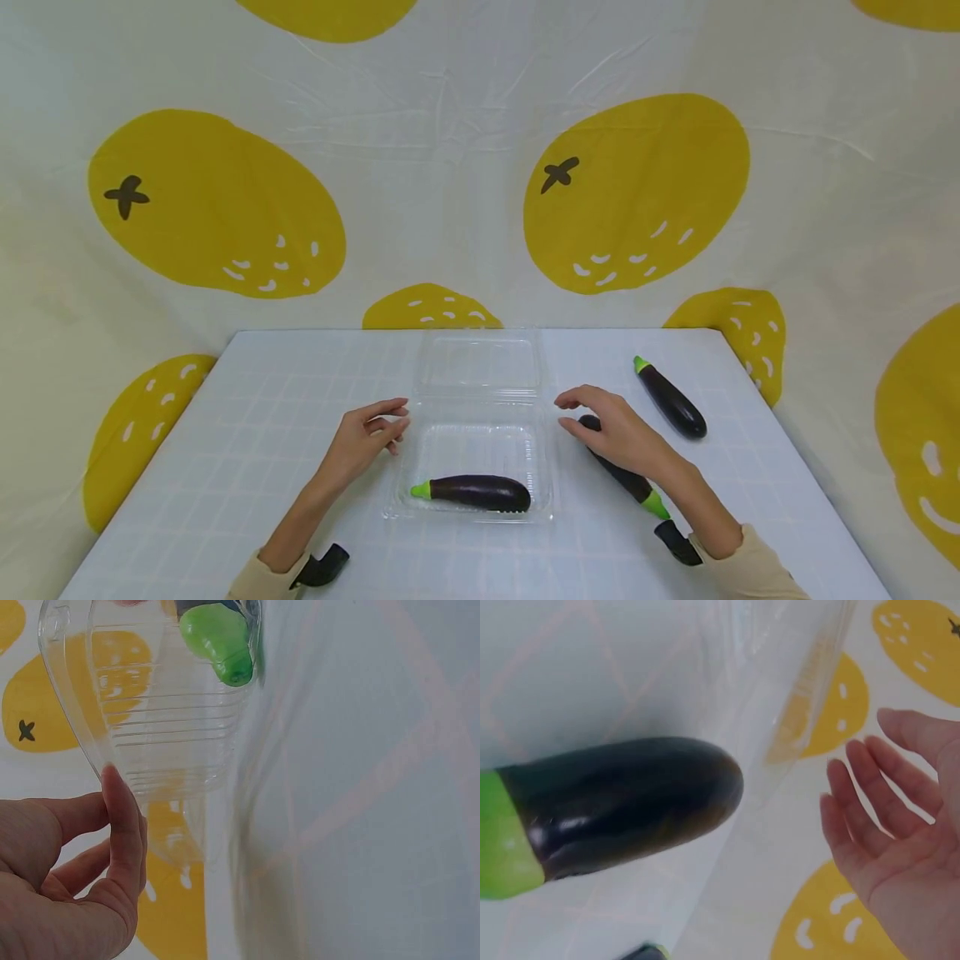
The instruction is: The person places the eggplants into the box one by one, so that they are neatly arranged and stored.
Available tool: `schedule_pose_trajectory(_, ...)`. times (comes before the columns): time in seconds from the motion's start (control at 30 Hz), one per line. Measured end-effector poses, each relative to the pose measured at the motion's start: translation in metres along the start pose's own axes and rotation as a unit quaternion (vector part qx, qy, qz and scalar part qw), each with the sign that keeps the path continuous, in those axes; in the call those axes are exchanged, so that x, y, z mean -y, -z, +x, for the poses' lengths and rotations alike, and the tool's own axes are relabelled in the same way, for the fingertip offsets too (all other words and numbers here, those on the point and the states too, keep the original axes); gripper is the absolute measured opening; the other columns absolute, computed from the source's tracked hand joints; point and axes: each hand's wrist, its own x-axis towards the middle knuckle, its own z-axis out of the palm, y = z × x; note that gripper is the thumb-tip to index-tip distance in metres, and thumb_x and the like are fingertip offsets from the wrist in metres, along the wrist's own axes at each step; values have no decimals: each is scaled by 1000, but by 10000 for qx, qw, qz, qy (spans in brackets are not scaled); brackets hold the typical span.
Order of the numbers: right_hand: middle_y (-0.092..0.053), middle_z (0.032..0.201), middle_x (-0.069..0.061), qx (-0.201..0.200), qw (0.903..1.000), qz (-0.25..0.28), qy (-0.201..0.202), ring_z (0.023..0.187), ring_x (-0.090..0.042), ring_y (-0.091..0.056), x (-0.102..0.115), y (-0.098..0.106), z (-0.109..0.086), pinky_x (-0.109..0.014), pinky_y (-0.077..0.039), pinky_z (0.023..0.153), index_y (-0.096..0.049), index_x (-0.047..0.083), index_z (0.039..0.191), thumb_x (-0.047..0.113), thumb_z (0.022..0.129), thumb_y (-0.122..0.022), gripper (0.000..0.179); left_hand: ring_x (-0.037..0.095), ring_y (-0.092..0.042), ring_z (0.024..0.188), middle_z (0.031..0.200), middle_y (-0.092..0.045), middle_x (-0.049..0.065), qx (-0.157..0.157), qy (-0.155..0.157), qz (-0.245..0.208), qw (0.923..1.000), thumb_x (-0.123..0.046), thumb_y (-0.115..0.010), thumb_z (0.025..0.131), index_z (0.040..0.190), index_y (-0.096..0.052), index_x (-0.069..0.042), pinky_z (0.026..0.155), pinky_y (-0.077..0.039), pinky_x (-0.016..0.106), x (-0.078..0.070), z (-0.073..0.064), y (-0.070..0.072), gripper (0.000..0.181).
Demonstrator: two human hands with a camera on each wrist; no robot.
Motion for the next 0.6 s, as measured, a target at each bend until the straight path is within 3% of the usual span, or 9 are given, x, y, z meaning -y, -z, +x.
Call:
schedule_pose_trajectory(0.17, -72, 113, 1, -130, 9993, -266, -227, 103, -23, -69, -7, 5, -4, -45, -59, 89, -71, 10, 116, 6, 90, -79, 27, 24, -64, 58, 109, -71, 12, -57, 53, 28, 10000, -3, -75, 93, 130, -66, 6, 60, -59, 34, 1, 1, -1, 39)
schedule_pose_trajectory(0.43, -74, 112, -5, -538, 9970, -477, -289, 102, -23, -69, -15, 15, -11, -16, -53, 89, -72, 7, 116, 6, 89, -80, 28, 23, -64, 60, 109, -70, 13, -33, 62, -86, 9999, -4, -75, 93, 130, -66, 7, 60, -59, 35, 0, 0, 0, 39)
schedule_pose_trajectory(0.6, -74, 109, -7, -791, 9951, -558, -198, 98, -25, -68, -25, 20, -15, -6, -46, 88, -72, 5, 115, 2, 85, -82, 32, 23, -64, 59, 109, -70, 14, -2, 29, -124, 9999, -3, -75, 93, 130, -66, 7, 60, -59, 34, 0, 0, 0, 39)
